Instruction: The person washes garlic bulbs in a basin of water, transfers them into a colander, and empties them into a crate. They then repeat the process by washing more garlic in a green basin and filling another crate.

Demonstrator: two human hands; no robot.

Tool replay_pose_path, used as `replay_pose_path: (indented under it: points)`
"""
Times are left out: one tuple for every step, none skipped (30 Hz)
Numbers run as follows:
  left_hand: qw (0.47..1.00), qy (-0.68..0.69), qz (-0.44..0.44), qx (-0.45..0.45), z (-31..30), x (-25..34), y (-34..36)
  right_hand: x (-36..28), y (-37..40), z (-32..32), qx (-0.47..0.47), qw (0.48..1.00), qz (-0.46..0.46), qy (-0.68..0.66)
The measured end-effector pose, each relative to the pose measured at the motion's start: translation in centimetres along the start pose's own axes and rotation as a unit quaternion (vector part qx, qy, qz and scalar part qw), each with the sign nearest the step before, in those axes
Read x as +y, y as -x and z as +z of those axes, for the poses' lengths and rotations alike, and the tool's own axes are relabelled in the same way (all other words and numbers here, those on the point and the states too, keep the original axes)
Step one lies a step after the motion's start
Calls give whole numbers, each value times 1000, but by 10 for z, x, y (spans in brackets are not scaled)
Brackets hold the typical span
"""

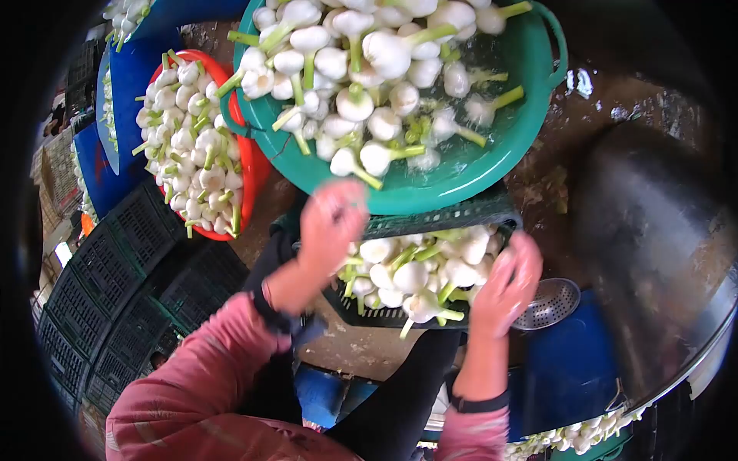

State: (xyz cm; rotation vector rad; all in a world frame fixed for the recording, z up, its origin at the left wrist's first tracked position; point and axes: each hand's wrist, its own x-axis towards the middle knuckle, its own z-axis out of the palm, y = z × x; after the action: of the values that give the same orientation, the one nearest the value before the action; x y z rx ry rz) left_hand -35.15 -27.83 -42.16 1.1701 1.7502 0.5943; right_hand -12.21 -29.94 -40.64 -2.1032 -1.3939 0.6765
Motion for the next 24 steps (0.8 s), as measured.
replay_pose_path:
  points:
    - [986, 32, -159, 30, -12, -8, -36, -6, -29, 12, -6, 992, 29, -127]
    - [964, 82, -246, 68, -13, -55, -78, -12, -62, 29, -40, 981, 43, -185]
    - [929, 132, -329, 106, -10, -95, -104, -26, -94, 47, -52, 979, 78, -183]
    - [905, 125, -402, 61, -5, -84, -114, 5, -124, 87, -65, 988, 62, -125]
    - [875, 117, -469, 15, 0, -69, -129, 28, -153, 125, -57, 996, 43, -58]
    - [880, 146, -452, -9, 0, -73, -141, 36, -173, 151, -65, 997, 37, 4]
    - [881, 174, -439, -35, -1, -81, -150, 43, -183, 171, -75, 994, 33, 68]
    - [880, 205, -424, -60, -2, -82, -158, 54, -191, 188, -167, 980, 106, -3]
    - [872, 261, -401, -99, -2, -83, -163, 65, -197, 204, -259, 947, 175, -72]
    - [859, 317, -379, -136, -4, -73, -163, 70, -190, 216, -315, 906, 236, -157]
    - [841, 369, -357, -172, -3, -72, -162, 66, -183, 225, -362, 852, 303, -227]
    - [813, 423, -363, -167, 6, -84, -166, 63, -167, 229, -370, 798, 359, -311]
    - [783, 477, -365, -165, 22, -96, -169, 50, -151, 225, -368, 738, 411, -389]
    - [759, 528, -354, -139, 36, -103, -160, 26, -133, 215, -381, 687, 454, -422]
    - [759, 529, -349, -148, 36, -102, -162, 16, -125, 216, -352, 648, 564, -372]
    - [759, 530, -343, -159, 33, -98, -166, 10, -118, 219, -368, 646, 527, -412]
    - [758, 531, -342, -165, 27, -95, -165, 7, -108, 221, -386, 639, 492, -448]
    - [770, 501, -358, -169, 22, -89, -159, 2, -97, 219, -370, 637, 481, -475]
    - [835, 435, -308, -137, 20, -86, -155, -4, -92, 218, -349, 637, 460, -510]
    - [892, 361, -253, -104, 19, -84, -148, -14, -90, 216, -327, 634, 437, -548]
    - [935, 282, -202, -69, 19, -84, -137, -21, -84, 207, -314, 613, 453, -567]
    - [950, 251, -168, -77, 12, -76, -129, -32, -78, 198, -284, 646, 447, -550]
    - [963, 219, -134, -82, 5, -66, -122, -41, -73, 189, -252, 678, 438, -533]
    - [982, 146, -76, -88, -6, -56, -114, -45, -68, 179, -239, 694, 448, -511]
